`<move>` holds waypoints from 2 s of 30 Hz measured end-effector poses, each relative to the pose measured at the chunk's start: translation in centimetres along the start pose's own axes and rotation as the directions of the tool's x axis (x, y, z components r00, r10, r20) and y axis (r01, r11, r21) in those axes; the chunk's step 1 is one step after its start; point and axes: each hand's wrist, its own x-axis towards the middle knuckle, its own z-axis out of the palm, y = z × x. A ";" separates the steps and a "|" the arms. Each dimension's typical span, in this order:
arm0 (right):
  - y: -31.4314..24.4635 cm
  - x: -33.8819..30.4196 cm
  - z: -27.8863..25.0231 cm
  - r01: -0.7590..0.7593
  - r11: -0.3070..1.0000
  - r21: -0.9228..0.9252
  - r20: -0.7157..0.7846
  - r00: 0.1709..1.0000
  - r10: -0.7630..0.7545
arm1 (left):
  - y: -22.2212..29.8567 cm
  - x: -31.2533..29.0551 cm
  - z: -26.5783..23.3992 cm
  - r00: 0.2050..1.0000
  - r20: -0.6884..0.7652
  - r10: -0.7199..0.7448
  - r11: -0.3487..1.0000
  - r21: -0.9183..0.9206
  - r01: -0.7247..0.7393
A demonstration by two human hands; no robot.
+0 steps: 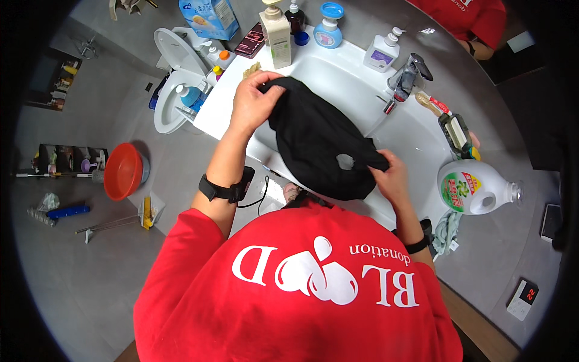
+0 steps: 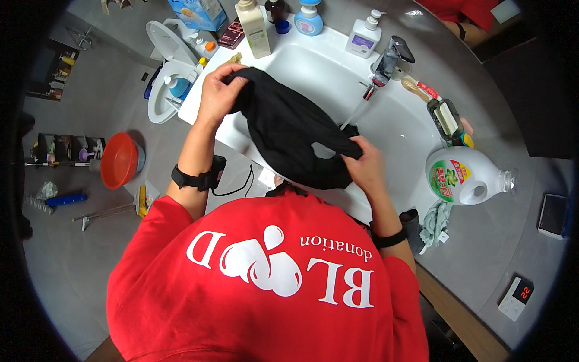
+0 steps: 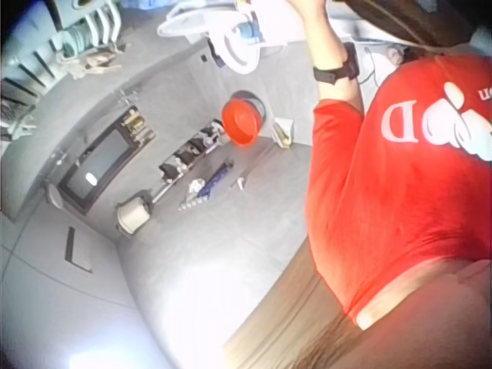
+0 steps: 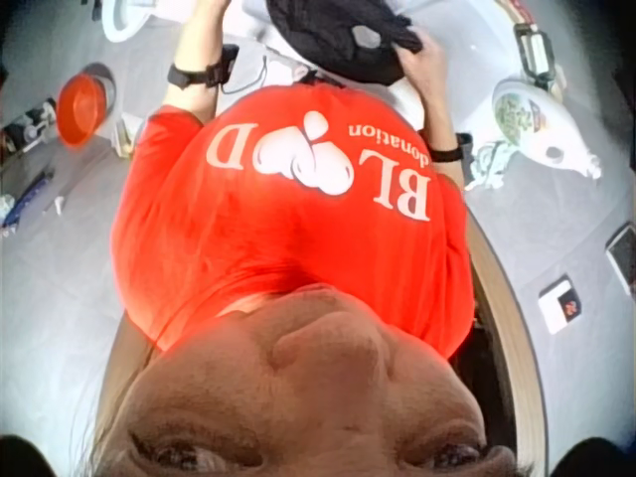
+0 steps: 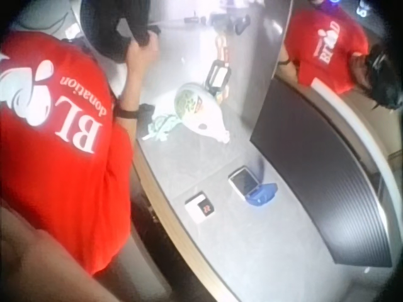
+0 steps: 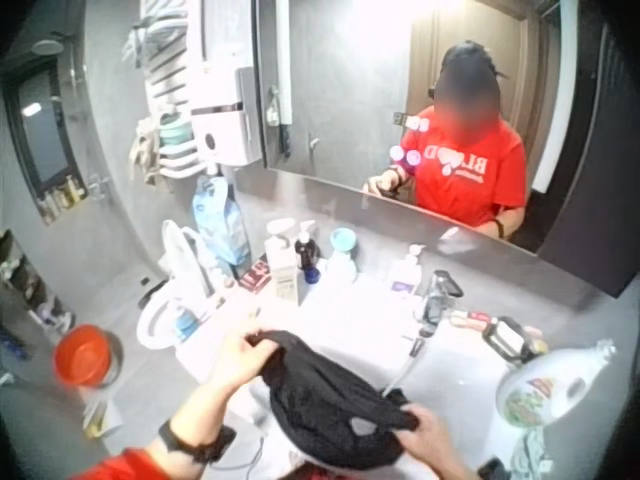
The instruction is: The person hand washes a black garment in a white sink. They turn on the faucet, submerge the garment, rub and squeeze it repeatedly under running water, then wring it out and rinse it again.
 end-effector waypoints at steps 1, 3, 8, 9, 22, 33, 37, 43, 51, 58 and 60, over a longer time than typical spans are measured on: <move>0.6 -0.1 -0.8 0.002 0.998 -0.064 -0.056 0.998 -0.006 | -0.4 -0.1 0.1 1.000 0.005 0.020 0.994 0.111 -0.020; 1.6 0.0 -2.3 -0.022 0.997 -0.079 -0.135 0.991 0.011 | -1.2 -0.4 0.5 0.999 0.043 -0.006 0.999 0.047 0.003; 2.8 0.4 -3.7 0.015 0.996 0.092 -0.192 0.981 0.003 | -3.1 -0.3 2.4 0.997 0.073 0.005 0.999 -0.038 -0.002; 3.0 0.3 -3.5 0.025 0.996 0.084 -0.183 0.983 -0.009 | -3.6 -0.3 2.8 0.995 0.085 -0.060 0.997 -0.048 0.064; 9.5 0.3 5.0 -0.011 0.866 -0.500 0.282 0.943 0.175 | -14.3 -7.1 10.9 0.900 0.420 -0.114 0.818 0.554 -0.155; 10.6 1.3 6.0 -0.141 0.865 -0.481 0.459 0.800 0.386 | -17.3 -8.6 12.5 0.792 0.570 -0.219 0.773 0.597 -0.216; 10.6 1.3 6.2 -0.148 0.865 -0.479 0.454 0.801 0.389 | -17.1 -8.9 12.8 0.804 0.554 -0.215 0.756 0.616 -0.222; 10.4 1.4 6.0 -0.181 0.866 -0.466 0.474 0.775 0.418 | -16.2 -9.2 12.8 0.809 0.535 -0.245 0.724 0.656 -0.214; 10.5 1.3 6.1 -0.206 0.867 -0.453 0.466 0.775 0.427 | -15.5 -9.4 13.0 0.822 0.510 -0.255 0.702 0.682 -0.206; 11.2 1.2 6.5 -0.232 0.867 -0.441 0.454 0.775 0.439 | -16.1 -9.5 12.9 0.839 0.510 -0.190 0.703 0.667 -0.246; 11.5 1.2 6.7 -0.232 0.872 -0.430 0.458 0.776 0.433 | -16.5 -9.4 12.9 0.837 0.521 -0.169 0.710 0.654 -0.263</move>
